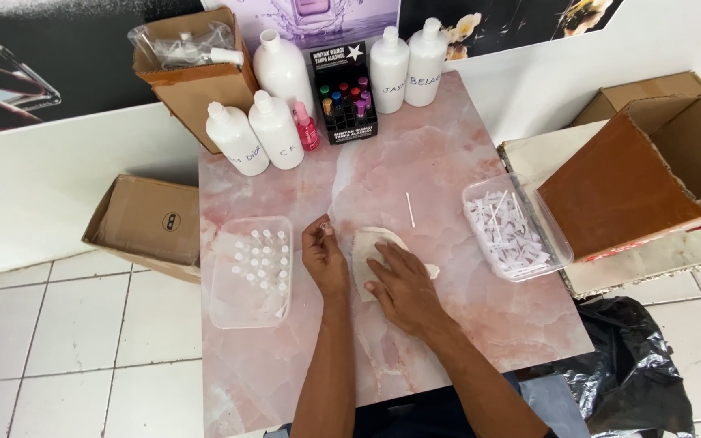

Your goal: Assembling perfume tester tubes by inserting wicks and placing them in a tray.

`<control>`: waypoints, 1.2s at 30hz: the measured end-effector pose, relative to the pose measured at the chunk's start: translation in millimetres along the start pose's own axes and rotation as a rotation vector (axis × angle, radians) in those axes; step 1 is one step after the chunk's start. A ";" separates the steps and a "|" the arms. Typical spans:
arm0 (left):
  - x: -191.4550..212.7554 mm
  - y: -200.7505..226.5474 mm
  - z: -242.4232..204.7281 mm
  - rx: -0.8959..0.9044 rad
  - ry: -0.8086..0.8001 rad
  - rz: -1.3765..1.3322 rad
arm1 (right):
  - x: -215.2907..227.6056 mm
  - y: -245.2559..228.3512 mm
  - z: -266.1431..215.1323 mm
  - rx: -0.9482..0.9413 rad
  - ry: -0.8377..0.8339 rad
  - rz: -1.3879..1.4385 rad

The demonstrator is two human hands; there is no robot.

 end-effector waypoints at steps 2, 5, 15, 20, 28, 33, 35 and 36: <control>0.8 -11.7 1.2 -0.022 -0.010 0.023 | -19.3 -3.0 -3.1 -0.007 -0.046 -0.061; -4.6 -10.8 3.0 -0.102 -0.058 0.064 | -34.6 3.2 -0.3 -0.020 -0.110 -0.131; -29.4 2.1 -17.8 -0.496 -0.206 0.395 | -36.1 81.7 12.5 -0.260 0.098 0.048; -46.3 -0.1 -24.8 -0.586 -0.339 0.511 | -33.0 70.7 18.9 -0.243 0.088 0.032; -27.8 -16.6 -4.5 -0.373 -0.223 0.354 | -38.4 76.8 33.6 -0.268 -0.005 -0.051; -19.5 -17.6 -1.8 -0.254 -0.141 0.223 | -22.9 65.9 48.6 -0.188 0.214 0.132; -19.7 -17.5 -1.6 -0.258 -0.142 0.213 | -24.0 67.6 55.1 -0.166 0.258 0.200; -19.5 -17.7 -1.6 -0.262 -0.143 0.202 | -23.3 68.1 57.7 -0.143 0.302 0.266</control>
Point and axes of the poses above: each hand's wrist, its own z-axis towards the middle knuckle, its own x-axis out of the back of the hand, y = z × x, the point moved 9 cm from there along z, towards the middle knuckle, and after that the axes turned 3 degrees about y, right-handed, at the moved point
